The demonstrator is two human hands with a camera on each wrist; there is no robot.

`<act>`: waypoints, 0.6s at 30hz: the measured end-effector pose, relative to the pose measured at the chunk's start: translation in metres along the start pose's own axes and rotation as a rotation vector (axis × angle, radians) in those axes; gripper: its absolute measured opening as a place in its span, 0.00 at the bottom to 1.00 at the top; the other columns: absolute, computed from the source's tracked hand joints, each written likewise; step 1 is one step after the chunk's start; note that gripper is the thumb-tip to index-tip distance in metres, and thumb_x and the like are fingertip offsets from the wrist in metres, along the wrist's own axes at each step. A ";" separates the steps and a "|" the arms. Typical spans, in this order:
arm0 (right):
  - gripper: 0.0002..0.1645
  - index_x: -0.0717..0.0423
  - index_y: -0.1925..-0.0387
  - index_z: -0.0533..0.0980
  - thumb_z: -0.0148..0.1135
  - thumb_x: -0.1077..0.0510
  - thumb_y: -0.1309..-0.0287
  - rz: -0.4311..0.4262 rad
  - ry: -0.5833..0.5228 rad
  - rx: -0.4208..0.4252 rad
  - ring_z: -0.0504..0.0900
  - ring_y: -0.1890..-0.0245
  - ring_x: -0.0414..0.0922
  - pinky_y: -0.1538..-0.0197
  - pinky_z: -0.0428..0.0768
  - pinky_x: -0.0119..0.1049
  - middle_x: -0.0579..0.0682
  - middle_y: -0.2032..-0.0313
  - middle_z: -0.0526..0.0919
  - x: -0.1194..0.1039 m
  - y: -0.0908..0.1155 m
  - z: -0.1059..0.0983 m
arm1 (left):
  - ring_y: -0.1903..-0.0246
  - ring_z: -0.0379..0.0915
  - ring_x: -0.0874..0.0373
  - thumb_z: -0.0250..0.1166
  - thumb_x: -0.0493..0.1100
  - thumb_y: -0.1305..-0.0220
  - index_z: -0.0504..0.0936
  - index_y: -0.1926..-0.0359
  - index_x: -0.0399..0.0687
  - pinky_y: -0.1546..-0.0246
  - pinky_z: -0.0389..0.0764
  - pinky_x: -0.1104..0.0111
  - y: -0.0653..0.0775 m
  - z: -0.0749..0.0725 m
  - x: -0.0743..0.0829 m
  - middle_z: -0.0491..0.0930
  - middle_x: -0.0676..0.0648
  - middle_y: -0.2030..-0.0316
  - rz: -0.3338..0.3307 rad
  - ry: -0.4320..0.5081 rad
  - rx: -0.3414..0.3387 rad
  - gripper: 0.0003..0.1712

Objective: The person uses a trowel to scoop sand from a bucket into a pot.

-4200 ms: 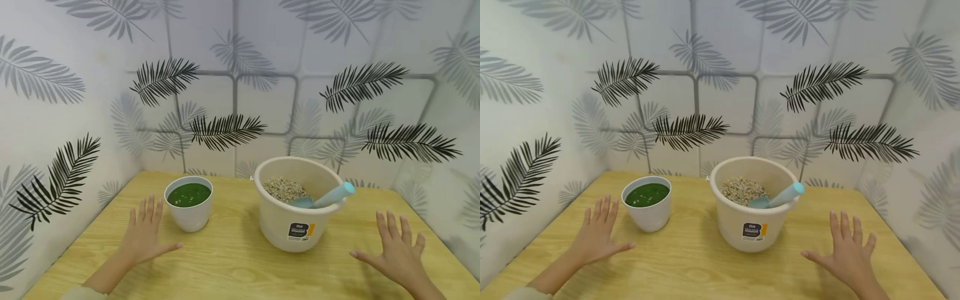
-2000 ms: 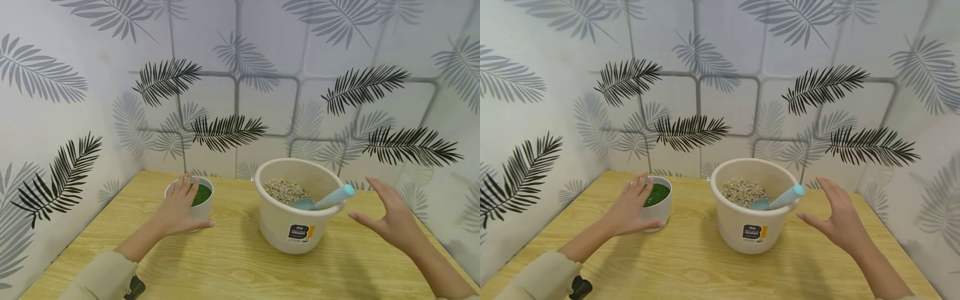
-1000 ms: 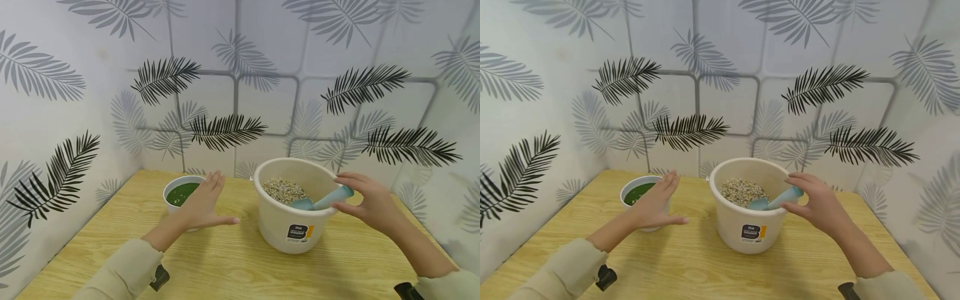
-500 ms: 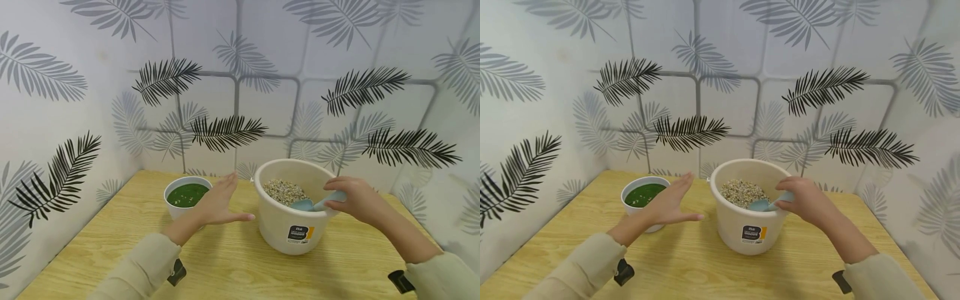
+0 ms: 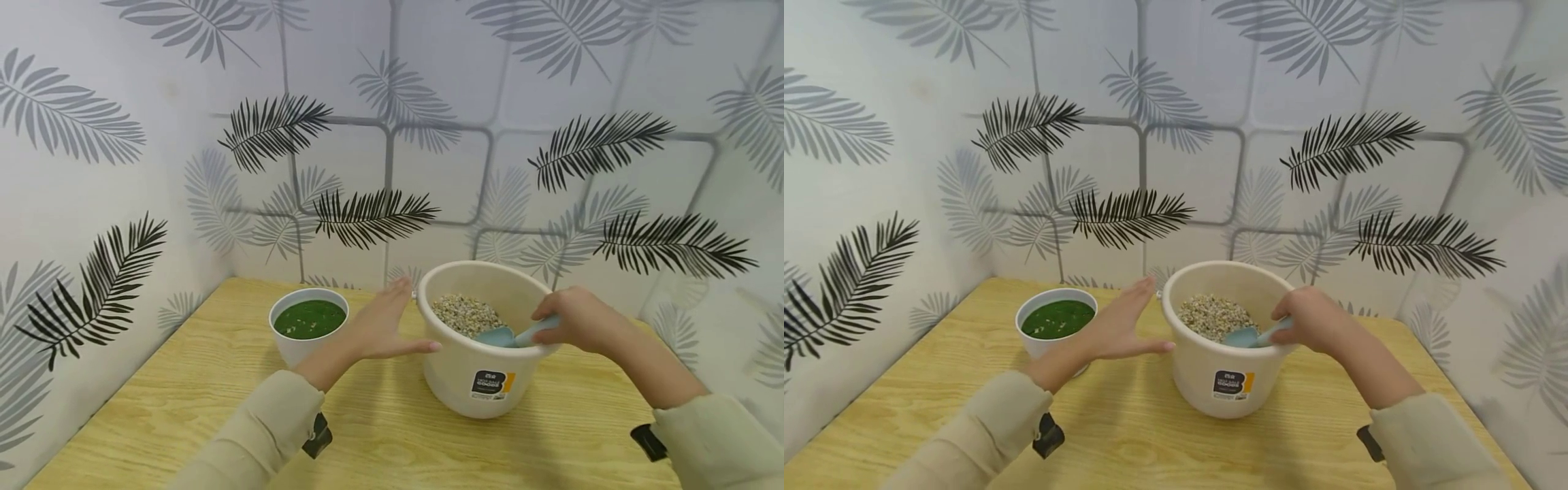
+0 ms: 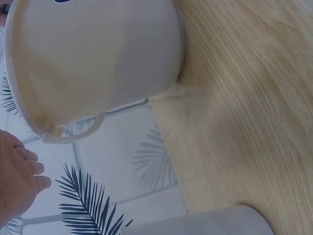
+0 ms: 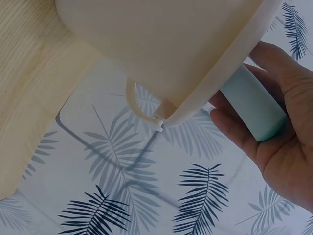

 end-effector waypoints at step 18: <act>0.11 0.67 0.67 0.83 0.69 0.65 0.55 0.021 0.027 -0.158 0.81 0.71 0.46 0.69 0.81 0.37 0.57 0.69 0.86 -0.003 -0.009 -0.002 | 0.28 0.38 0.48 0.62 0.71 0.52 0.40 0.28 0.39 0.29 0.46 0.57 -0.021 0.011 0.005 0.40 0.40 0.28 -0.005 0.067 -0.024 0.65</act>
Point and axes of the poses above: each hand's wrist, its own y-axis away from the middle knuckle, its own z-axis out of the palm, x = y × z, the point moved 4 cm from there along -y, towards the middle knuckle
